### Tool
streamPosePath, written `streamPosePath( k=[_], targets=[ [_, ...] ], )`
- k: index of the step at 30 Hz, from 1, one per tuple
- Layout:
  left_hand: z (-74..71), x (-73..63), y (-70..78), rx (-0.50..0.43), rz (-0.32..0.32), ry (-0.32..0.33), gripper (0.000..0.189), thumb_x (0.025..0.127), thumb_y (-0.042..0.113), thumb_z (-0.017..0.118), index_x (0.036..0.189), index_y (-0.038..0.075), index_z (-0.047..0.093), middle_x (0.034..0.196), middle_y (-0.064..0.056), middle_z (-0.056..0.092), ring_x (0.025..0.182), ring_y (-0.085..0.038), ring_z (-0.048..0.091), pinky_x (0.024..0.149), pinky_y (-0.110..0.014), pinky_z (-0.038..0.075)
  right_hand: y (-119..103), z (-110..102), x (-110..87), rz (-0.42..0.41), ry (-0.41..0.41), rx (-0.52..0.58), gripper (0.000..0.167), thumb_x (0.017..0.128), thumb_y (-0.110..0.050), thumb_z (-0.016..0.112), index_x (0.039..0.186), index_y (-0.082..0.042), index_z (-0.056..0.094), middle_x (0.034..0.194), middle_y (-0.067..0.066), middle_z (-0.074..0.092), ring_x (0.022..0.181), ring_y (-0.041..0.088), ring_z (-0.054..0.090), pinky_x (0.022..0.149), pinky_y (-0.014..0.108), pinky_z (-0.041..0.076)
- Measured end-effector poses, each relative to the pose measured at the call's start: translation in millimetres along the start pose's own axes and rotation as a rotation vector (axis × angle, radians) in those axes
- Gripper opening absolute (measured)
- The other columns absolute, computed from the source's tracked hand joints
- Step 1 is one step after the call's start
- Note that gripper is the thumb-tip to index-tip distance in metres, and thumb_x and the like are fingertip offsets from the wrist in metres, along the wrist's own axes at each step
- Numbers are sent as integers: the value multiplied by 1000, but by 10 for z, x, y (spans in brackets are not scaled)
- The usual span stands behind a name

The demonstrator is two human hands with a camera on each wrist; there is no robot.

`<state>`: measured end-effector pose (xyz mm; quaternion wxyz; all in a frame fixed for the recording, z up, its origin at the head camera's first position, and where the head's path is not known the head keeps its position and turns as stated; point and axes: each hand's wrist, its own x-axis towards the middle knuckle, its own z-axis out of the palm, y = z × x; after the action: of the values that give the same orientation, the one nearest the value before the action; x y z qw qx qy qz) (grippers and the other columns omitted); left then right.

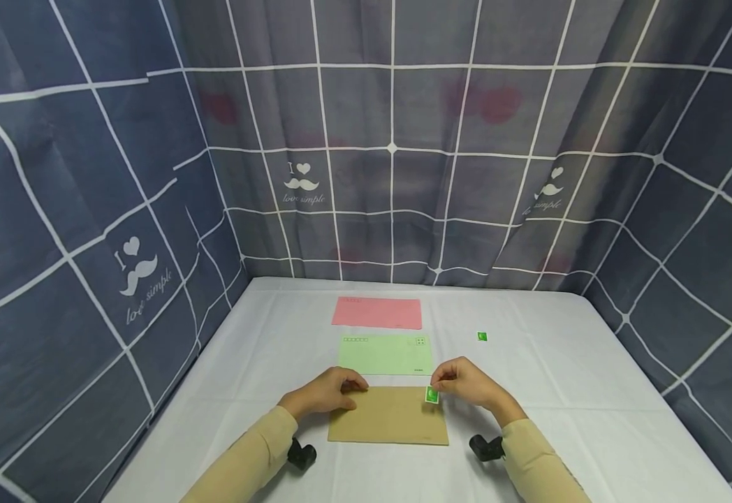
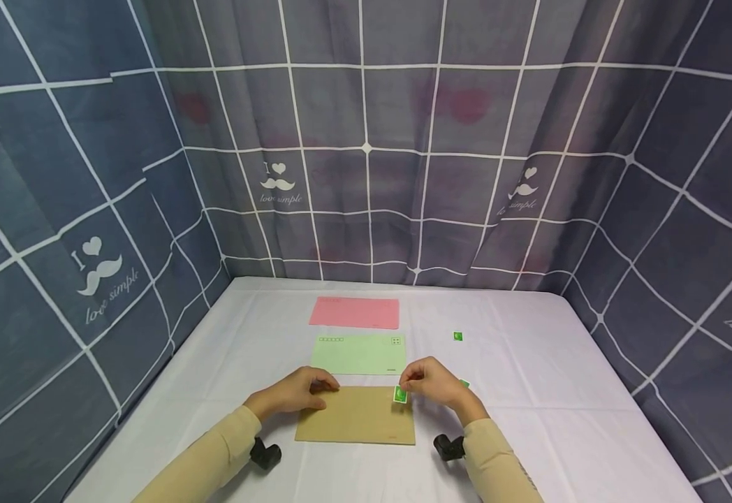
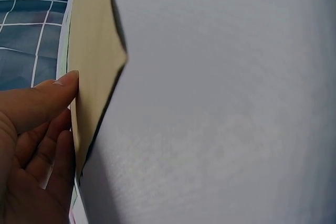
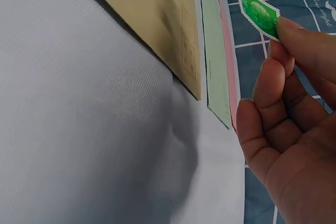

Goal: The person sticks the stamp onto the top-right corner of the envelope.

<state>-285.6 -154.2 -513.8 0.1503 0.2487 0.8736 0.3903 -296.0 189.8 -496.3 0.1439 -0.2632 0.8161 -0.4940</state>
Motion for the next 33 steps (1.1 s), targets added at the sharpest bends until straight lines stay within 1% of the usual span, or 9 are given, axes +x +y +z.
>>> streamPosePath(
  k=[8,12,14,19,25,29,33],
  targets=[
    [-3,-4,34,0,-6,-3,32,84,1,78,114,11,72,119,-1,71,118,-23,64,101,-35,54,-6,-9,40,-6,-4,-5,7,90,1,66,89,3,72,80,3,69,74,6,57,69,24,52],
    [3,-6,36,9,-6,-5,33,83,1,78,114,11,72,119,-1,71,117,-22,65,99,-34,54,-3,2,47,-10,-11,-12,6,89,1,66,89,3,72,80,6,70,73,7,56,67,26,52],
    [5,-8,31,13,-11,-4,33,83,1,78,114,12,72,119,0,71,117,-22,65,99,-33,54,-4,12,55,-1,-15,-17,6,89,1,66,89,2,72,81,7,70,72,7,57,67,25,51],
    [8,1,6,17,-26,3,33,84,2,79,113,15,72,119,2,71,118,-20,64,100,-34,54,-13,23,91,2,-31,-18,7,90,1,65,89,2,72,83,10,69,74,9,57,69,27,52],
    [4,16,41,20,-29,5,33,83,2,79,113,14,72,119,2,71,118,-21,64,101,-36,53,-34,33,109,7,-36,-9,7,90,1,66,90,4,71,83,12,69,76,13,58,68,27,53],
    [8,1,45,26,-31,6,33,83,2,79,113,14,73,118,3,71,116,-19,64,99,-33,54,-32,56,118,1,-40,-2,6,90,1,66,90,4,71,83,12,69,76,14,58,67,26,53],
    [9,-9,31,33,-19,6,33,83,2,79,113,13,72,118,2,71,114,-18,65,98,-31,54,-41,66,134,-4,-39,-17,6,90,1,66,89,3,71,82,11,69,75,13,58,67,26,52]
  ],
)
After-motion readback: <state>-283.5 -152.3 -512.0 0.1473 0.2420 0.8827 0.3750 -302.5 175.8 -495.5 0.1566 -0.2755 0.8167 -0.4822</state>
